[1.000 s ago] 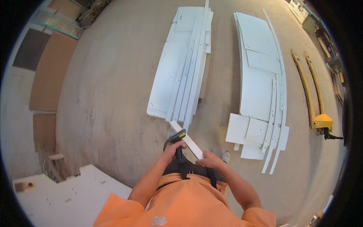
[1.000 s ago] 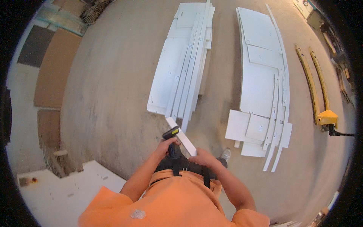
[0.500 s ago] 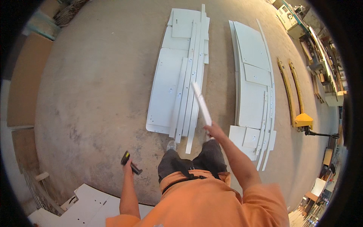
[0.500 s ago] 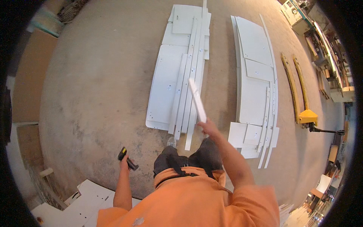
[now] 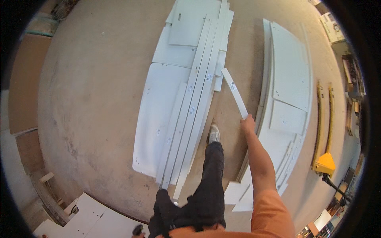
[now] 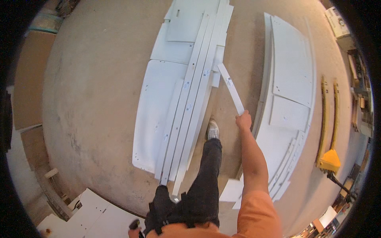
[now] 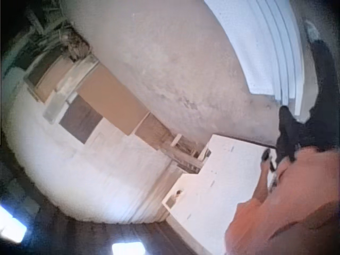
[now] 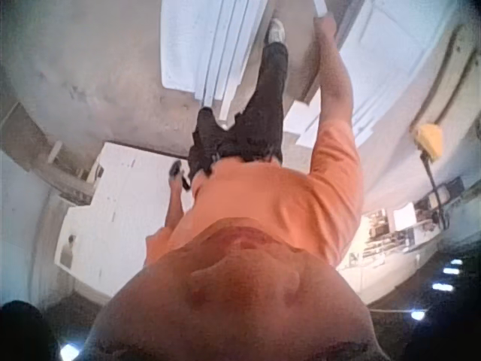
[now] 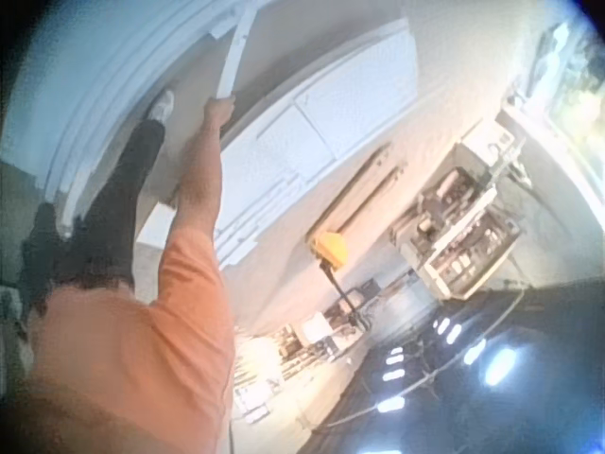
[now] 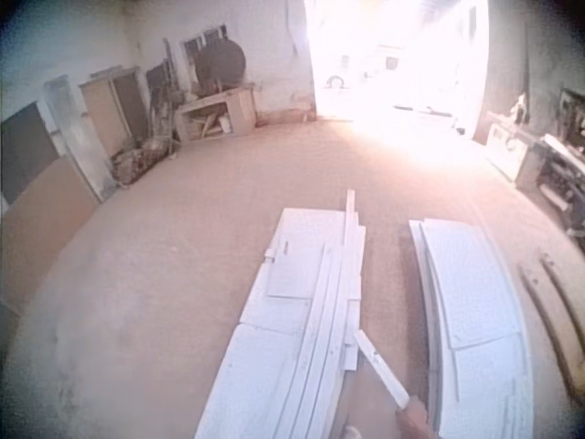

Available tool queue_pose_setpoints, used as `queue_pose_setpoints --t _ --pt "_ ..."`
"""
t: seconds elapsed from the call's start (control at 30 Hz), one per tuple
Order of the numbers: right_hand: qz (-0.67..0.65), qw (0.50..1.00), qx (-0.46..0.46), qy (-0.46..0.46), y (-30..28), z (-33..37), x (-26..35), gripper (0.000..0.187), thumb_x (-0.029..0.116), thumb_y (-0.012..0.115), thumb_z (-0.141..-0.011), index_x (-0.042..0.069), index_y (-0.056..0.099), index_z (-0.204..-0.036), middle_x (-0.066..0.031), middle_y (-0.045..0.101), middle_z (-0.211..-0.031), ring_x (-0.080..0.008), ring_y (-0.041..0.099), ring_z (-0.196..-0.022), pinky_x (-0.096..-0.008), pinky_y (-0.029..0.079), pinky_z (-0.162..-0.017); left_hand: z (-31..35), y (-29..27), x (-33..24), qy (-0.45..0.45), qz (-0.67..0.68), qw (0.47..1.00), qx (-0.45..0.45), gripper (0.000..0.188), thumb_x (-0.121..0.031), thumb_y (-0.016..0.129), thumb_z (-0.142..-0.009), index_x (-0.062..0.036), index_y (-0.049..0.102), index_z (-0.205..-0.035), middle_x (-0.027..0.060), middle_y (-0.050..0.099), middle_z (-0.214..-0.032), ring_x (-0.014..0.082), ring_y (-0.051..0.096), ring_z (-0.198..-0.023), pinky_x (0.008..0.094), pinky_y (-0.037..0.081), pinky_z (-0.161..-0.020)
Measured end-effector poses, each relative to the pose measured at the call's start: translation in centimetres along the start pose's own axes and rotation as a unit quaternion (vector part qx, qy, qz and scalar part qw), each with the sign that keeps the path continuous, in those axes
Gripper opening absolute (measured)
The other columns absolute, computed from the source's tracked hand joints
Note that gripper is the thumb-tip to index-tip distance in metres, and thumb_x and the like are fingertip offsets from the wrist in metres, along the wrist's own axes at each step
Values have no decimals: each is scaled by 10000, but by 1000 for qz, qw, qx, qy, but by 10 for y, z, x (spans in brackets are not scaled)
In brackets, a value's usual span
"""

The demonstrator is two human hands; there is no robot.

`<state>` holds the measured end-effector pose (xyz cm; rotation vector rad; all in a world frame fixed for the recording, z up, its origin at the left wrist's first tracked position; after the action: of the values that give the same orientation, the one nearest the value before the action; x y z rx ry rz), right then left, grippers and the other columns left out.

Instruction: The person repeatedly picks up white wooden planks from a pile on the floor, scans them with a handheld barcode scanner, and places them on a black worktable. The person continues this cycle for multiple planks.

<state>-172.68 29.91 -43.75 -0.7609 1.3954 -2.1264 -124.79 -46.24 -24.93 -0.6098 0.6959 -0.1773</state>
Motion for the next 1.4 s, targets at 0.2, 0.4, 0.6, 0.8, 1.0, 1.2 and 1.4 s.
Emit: queue_pose_setpoints --t 0.2,0.4,0.6,0.8,1.0,1.2,1.4 --pt "108 992 53 -26 67 -198 -7 464 161 713 -828 63 554 -1253 -286 603 -1187 -470 626 -1071 -521 525 -906 82 30 -88 -366 -265 885 116 396 -374 737 -787 6 743 -896 101 694 -768 207 648 -674 377 526 -620" --pt "67 997 32 -15 86 -277 9 566 14 597 -850 125 515 -1399 -295 511 -1304 -457 585 -1145 -489 498 -974 79 28 -166 -425 -298 852 65 294 -237 769 -791 7 755 -954 97 697 -750 200 653 -660 354 520 -607" --pt "-11 978 53 -203 121 -316 135 629 -59 596 -811 74 503 -1419 -273 449 -1428 -428 506 -1290 -457 439 -1081 77 38 -182 -411 -242 879 30 267 -207 779 -803 22 737 -934 92 681 -715 186 638 -620 353 507 -573" --pt "-106 957 -27 -267 160 -281 211 727 -32 641 -809 -6 349 -1473 -299 425 -1429 -449 442 -1332 -441 422 -1097 73 31 -201 -434 -230 871 -10 272 -214 801 -781 30 715 -867 101 684 -711 188 626 -603 354 492 -561" --pt "-50 976 121 -172 157 -192 135 441 -5 645 -757 -81 550 -1181 -317 568 -1166 -475 532 -1124 -494 437 -1010 32 39 -195 -342 -240 907 43 342 -286 780 -783 43 709 -841 105 680 -695 212 622 -607 381 488 -583" --pt "170 920 241 -259 149 14 -10 374 205 652 -816 -48 636 -1090 -260 596 -1138 -416 587 -1056 -489 475 -935 18 46 -144 -253 -106 961 30 331 -256 772 -796 35 691 -933 107 680 -755 219 601 -623 397 487 -600" --pt "201 901 327 -201 114 214 -116 436 391 630 -867 -22 708 -983 -272 685 -1060 -455 648 -1049 -532 513 -914 -104 58 -79 -88 -141 983 77 408 -248 769 -804 34 679 -1085 141 694 -899 243 622 -739 399 504 -685"
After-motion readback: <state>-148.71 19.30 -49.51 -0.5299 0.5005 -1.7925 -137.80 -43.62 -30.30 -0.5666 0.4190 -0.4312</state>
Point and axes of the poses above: each hand's wrist, its own z-axis away from the middle knuckle, its own y-axis out of the palm, x = y × z, the point moved 3 cm from there along -z, towards the middle knuckle
